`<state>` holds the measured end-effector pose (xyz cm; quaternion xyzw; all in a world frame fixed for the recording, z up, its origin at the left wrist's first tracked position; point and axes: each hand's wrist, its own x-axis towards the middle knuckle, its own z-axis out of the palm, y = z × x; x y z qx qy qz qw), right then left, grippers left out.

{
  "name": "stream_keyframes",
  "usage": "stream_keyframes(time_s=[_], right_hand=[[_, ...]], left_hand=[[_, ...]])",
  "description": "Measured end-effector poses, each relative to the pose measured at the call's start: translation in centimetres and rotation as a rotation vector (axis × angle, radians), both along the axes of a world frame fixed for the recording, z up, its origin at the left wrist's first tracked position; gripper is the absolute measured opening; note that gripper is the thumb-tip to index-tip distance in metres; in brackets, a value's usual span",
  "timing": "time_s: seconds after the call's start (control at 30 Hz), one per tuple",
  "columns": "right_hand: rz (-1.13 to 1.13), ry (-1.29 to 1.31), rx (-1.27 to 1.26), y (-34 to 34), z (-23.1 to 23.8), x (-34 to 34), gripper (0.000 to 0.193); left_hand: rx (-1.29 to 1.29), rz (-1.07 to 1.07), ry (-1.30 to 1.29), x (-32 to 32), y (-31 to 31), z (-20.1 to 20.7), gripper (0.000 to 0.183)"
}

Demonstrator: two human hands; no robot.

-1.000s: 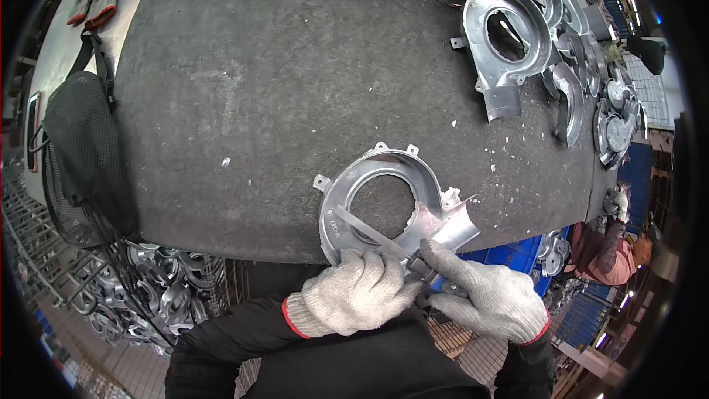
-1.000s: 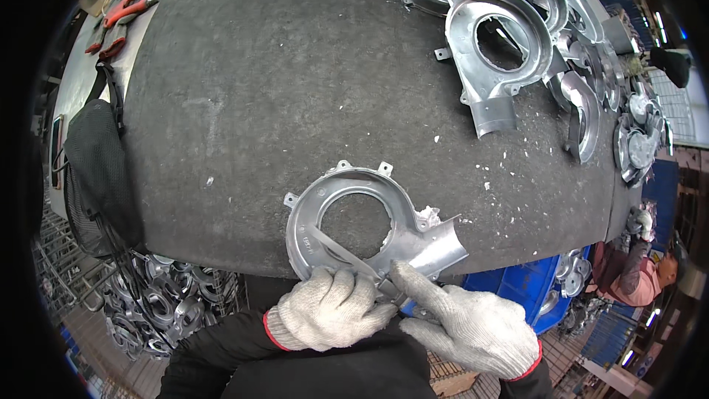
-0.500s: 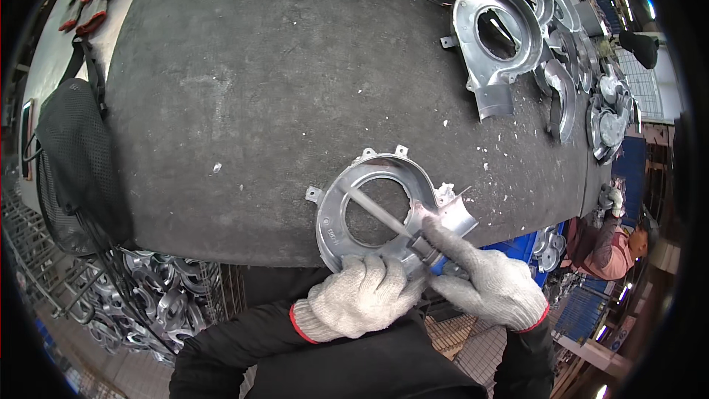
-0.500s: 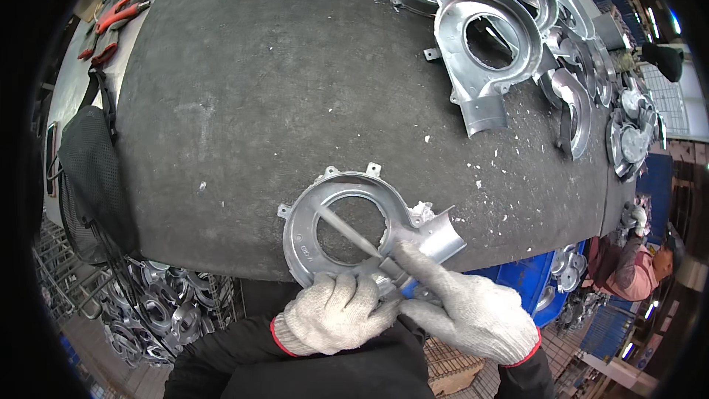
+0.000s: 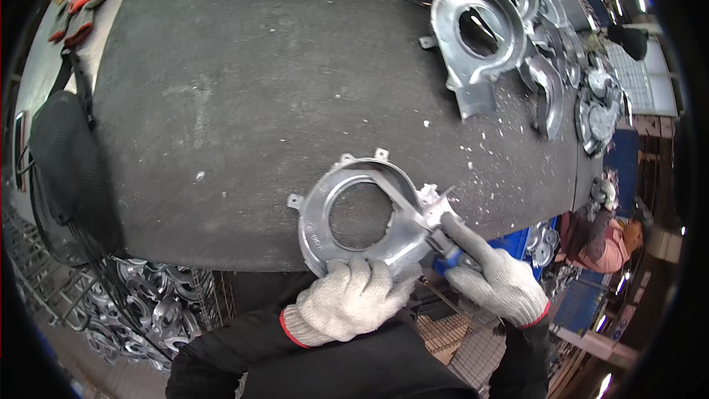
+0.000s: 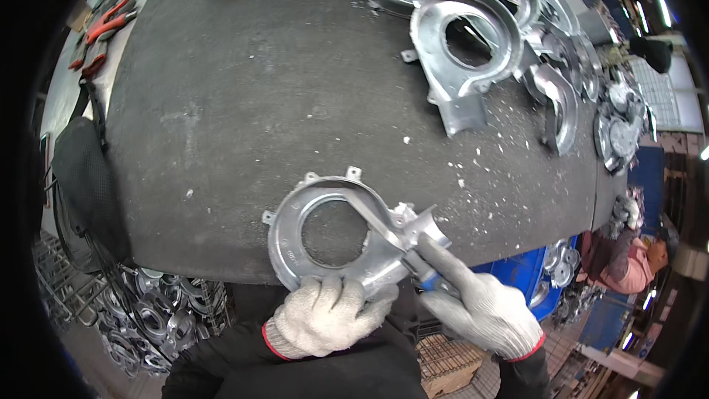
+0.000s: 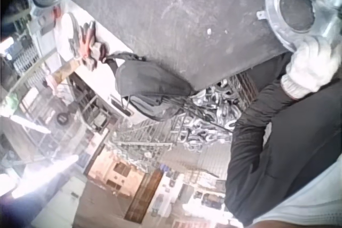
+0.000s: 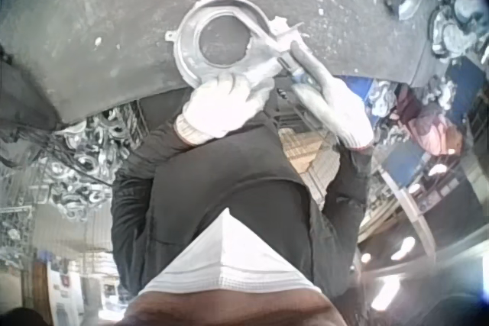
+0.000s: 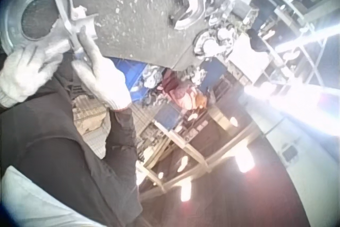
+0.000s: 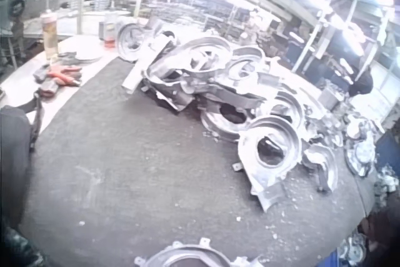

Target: The person files down the rough edges of cast metal components using a metal hand file.

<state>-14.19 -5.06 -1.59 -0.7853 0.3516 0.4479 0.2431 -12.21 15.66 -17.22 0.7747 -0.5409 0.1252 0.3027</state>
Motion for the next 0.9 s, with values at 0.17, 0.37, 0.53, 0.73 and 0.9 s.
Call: stream_keyframes(time_s=[0.17, 0.37, 0.53, 0.73, 0.9], right_hand=[[-0.039, 0.043, -0.025, 0.7, 1.0, 0.8, 0.074], [-0.001, -0.042, 0.047, -0.1, 0.2, 0.0, 0.073], [0.148, -0.232, 0.087, -0.1, -0.5, -0.9, 0.067], [-0.587, -1.227, 0.699, -1.4, -0.8, -9.6, 0.084], [0.009, -1.133, 0.092, -3.2, -5.0, -10.8, 0.073]], left_hand=[[0.085, -0.005, -0.018, -0.1, 0.2, 0.5, 0.039], [0.087, 0.039, -0.066, -0.1, -0.2, 0.4, 0.041], [0.096, 0.062, -0.072, -0.2, -0.1, 1.4, 0.044], [0.080, 0.165, 0.194, 5.2, 2.5, 12.5, 0.035], [0.381, 0.316, -0.040, 13.9, -2.8, 16.2, 0.027]])
